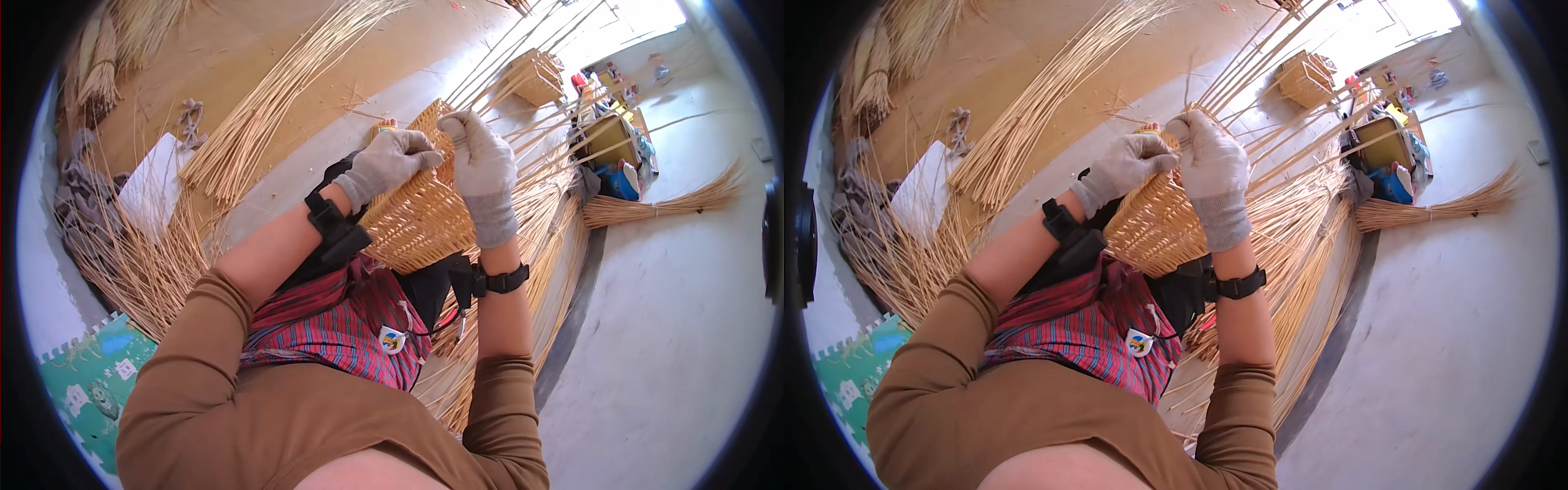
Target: Weaving a rectangular wicker basket and using a drill to secure components.
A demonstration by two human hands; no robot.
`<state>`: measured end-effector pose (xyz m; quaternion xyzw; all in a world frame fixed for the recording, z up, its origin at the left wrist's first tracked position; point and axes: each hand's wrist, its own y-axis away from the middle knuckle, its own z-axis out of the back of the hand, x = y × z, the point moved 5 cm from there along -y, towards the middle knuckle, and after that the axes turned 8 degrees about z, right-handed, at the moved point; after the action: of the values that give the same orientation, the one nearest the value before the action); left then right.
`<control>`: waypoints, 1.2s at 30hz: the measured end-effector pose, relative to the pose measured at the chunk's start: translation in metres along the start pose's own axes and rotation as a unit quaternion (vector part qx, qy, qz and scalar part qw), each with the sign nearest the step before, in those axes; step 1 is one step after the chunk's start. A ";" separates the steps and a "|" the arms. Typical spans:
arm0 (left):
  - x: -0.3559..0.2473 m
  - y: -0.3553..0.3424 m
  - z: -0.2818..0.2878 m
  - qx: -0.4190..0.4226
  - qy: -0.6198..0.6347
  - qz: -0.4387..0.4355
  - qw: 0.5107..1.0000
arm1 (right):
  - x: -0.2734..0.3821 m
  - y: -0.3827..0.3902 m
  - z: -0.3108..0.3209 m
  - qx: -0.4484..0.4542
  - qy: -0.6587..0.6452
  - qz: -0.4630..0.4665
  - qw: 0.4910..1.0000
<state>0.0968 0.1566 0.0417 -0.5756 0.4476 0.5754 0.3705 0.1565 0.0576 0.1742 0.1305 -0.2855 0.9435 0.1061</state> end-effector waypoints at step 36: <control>-0.022 0.076 -0.060 -0.234 -0.281 -0.297 0.882 | -0.007 0.209 0.085 -0.419 0.279 -0.163 0.849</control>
<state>0.0467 0.0774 0.0737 -0.5655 -0.0146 0.6643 0.4886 0.1220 -0.1617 0.1336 -0.1503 -0.5864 0.7006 0.3778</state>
